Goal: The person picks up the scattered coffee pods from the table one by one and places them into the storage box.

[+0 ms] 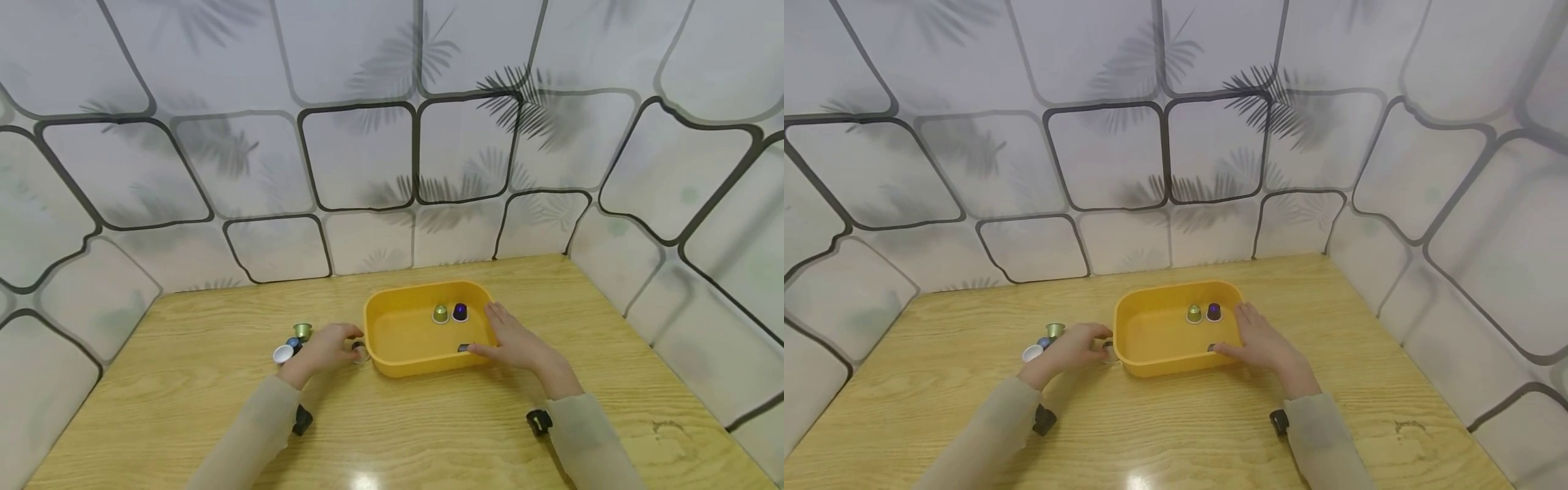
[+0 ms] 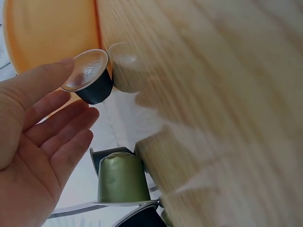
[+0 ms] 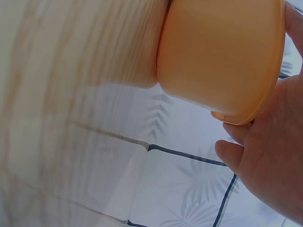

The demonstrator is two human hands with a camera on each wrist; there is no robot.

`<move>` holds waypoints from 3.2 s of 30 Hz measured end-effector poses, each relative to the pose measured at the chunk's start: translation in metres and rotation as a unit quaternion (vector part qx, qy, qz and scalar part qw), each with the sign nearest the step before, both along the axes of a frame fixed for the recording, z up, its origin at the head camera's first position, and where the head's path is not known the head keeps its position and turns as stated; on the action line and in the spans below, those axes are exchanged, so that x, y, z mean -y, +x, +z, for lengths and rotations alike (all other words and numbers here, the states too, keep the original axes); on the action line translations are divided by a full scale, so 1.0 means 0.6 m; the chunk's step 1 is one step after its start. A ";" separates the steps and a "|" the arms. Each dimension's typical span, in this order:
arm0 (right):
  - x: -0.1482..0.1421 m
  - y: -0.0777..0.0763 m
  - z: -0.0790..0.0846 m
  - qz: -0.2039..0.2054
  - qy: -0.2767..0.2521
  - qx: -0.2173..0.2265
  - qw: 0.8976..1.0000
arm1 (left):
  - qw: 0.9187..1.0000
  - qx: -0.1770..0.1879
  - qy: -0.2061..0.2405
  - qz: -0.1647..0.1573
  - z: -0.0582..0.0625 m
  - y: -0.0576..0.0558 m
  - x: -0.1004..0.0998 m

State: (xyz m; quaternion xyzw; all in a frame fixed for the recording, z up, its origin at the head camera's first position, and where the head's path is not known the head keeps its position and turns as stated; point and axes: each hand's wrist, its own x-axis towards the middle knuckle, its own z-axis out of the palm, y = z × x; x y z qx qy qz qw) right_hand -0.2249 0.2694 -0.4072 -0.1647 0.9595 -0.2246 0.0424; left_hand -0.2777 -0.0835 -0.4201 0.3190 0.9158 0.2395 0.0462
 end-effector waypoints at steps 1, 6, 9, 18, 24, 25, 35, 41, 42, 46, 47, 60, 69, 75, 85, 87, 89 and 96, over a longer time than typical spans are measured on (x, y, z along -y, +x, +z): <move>0.000 0.000 0.000 0.000 -0.001 0.001 1.000 | 1.000 0.002 -0.002 -0.001 0.000 0.000 0.000; 0.001 0.001 0.000 -0.003 0.003 0.003 1.000 | 1.000 0.006 -0.011 -0.014 -0.001 -0.002 -0.002; 0.002 0.001 0.001 -0.004 0.003 0.004 1.000 | 1.000 0.006 -0.013 -0.024 -0.002 -0.003 -0.002; 0.003 0.003 0.004 -0.004 0.002 0.004 1.000 | 0.998 -0.003 -0.029 -0.050 -0.007 -0.006 -0.001; 0.002 0.002 0.002 -0.006 0.003 0.005 1.000 | 0.998 -0.012 -0.034 -0.061 -0.008 -0.009 -0.001; 0.002 0.002 0.002 -0.006 0.003 0.004 1.000 | 0.998 -0.010 -0.034 -0.061 -0.009 -0.009 -0.001; 0.001 0.002 0.001 -0.006 0.005 0.003 1.000 | 0.998 0.004 -0.023 -0.058 -0.009 -0.008 0.001; 0.002 0.002 0.003 -0.005 0.006 0.004 1.000 | 0.999 0.019 -0.001 -0.033 -0.003 -0.006 0.009; 0.002 0.002 0.003 -0.005 0.006 0.004 1.000 | 0.999 0.019 0.003 -0.028 -0.001 -0.005 0.010; 0.002 0.002 0.002 -0.005 0.005 0.004 1.000 | 1.000 0.017 0.016 -0.014 0.009 -0.003 0.019; 0.001 0.002 0.002 -0.006 0.005 0.004 1.000 | 1.000 0.018 0.021 -0.014 0.012 -0.003 0.021; 0.000 0.003 0.003 -0.004 0.009 0.006 1.000 | 0.997 -0.009 0.078 0.005 0.037 0.004 0.037; 0.000 0.003 0.002 -0.008 0.006 0.009 1.000 | 0.995 -0.010 0.095 0.011 0.047 0.010 0.023; 0.000 0.001 0.000 -0.009 0.007 0.008 1.000 | 0.994 -0.019 0.105 0.007 0.054 0.010 0.011; 0.000 0.002 0.000 -0.010 0.008 0.008 1.000 | 0.993 -0.030 0.113 -0.022 0.058 0.006 -0.019; 0.000 0.002 -0.001 -0.010 0.009 0.007 1.000 | 0.993 -0.032 0.114 -0.029 0.057 0.006 -0.026; 0.000 0.002 -0.001 -0.009 0.008 0.006 1.000 | 0.992 -0.034 0.113 -0.032 0.057 0.004 -0.033; 0.001 0.002 0.000 -0.010 0.004 0.003 1.000 | 0.993 -0.044 0.102 -0.045 0.054 0.001 -0.050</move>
